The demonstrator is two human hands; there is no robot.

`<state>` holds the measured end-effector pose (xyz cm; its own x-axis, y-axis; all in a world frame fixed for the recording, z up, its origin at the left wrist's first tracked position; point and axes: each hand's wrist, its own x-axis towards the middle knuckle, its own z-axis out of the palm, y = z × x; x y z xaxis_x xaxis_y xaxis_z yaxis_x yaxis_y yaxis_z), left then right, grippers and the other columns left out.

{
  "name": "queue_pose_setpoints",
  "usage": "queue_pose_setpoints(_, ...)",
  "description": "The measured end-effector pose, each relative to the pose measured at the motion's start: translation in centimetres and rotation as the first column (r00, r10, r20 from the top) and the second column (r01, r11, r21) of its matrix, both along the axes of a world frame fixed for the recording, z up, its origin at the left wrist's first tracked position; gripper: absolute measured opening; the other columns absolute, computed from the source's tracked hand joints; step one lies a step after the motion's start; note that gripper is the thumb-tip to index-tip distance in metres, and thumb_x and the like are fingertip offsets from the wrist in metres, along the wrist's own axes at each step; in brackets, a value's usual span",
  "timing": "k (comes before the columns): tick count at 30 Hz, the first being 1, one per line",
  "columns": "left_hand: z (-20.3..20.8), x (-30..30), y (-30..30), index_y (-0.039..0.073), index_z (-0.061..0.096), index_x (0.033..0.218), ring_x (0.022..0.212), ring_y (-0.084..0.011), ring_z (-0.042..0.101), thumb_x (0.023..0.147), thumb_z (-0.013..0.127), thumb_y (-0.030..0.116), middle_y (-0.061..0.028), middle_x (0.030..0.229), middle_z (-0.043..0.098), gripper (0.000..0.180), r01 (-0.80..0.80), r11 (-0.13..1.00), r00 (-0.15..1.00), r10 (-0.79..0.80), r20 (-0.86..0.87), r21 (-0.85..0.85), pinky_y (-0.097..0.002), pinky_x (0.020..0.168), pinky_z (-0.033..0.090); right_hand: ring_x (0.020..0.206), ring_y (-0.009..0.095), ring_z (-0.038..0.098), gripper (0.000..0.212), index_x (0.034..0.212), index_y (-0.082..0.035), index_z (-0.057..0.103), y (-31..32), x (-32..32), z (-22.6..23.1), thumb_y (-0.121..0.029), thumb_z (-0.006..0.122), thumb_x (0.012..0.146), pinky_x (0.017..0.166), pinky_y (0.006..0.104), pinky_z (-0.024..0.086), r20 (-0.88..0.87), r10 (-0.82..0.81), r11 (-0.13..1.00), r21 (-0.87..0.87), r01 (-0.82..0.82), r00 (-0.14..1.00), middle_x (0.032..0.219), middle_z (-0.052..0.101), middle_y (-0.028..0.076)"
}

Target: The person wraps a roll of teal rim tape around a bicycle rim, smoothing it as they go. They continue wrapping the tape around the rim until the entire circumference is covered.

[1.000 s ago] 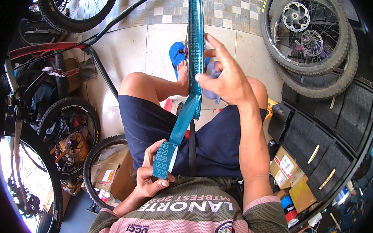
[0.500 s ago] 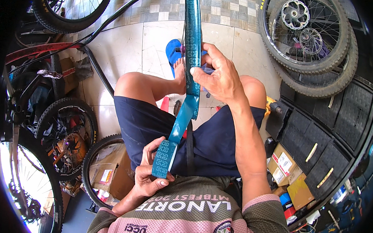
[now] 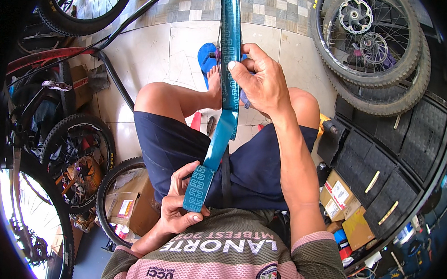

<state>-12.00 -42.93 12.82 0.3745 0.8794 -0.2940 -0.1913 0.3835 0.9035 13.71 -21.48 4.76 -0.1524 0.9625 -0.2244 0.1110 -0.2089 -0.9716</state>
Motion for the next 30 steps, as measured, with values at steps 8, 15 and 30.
queue_pose_setpoints(8, -0.2, 0.0, 0.3, 0.012, 0.088, 0.098, 0.152, -0.037, 0.031, 0.085, 0.09, 0.03, -0.0302, 0.168, 0.031, 0.022, -0.003, 1.0, 1.0, 0.003, 0.001, -0.006, -0.0502, 0.11, 0.043, 0.079, 0.006, 0.067, 0.034, 0.122, 0.003, 0.068, 0.6, 0.4, 0.1, -0.027, 0.068, 0.107, 0.07, 0.0252, 0.053, -0.049, 0.006, 0.996, -0.085, -0.01, 0.999, 0.087, 0.078, 0.008)
queue_pose_setpoints(15, -0.4, 0.3, 0.4, 0.008, 0.086, 0.093, 0.141, -0.031, 0.049, 0.09, 0.087, 0.033, -0.0284, 0.168, 0.029, 0.025, -0.028, 0.999, 1.0, 0.028, 0.004, 0.021, -0.0471, 0.116, 0.039, 0.099, 0.01, 0.07, 0.041, 0.143, 0.004, 0.058, 0.1, 1.0, 0.4, -0.01, 0.063, 0.106, 0.085, 0.0263, 0.057, -0.033, 0.176, 0.983, -0.052, -0.178, 0.984, 0.113, 0.076, 0.011)
queue_pose_setpoints(30, -0.5, 0.4, 0.3, 0.008, 0.086, 0.093, 0.14, -0.03, 0.051, 0.09, 0.087, 0.033, -0.0263, 0.169, 0.028, 0.024, -0.027, 1.0, 1.0, 0.027, 0.004, -0.012, -0.0468, 0.117, 0.037, 0.118, 0.018, 0.067, 0.115, 0.174, -0.014, -0.005, -1.7, 1.0, 1.2, 0.013, 0.061, 0.084, 0.095, 0.0313, 0.055, 0.003, 0.297, 0.954, 0.045, -0.297, 0.955, 0.153, 0.056, 0.02)
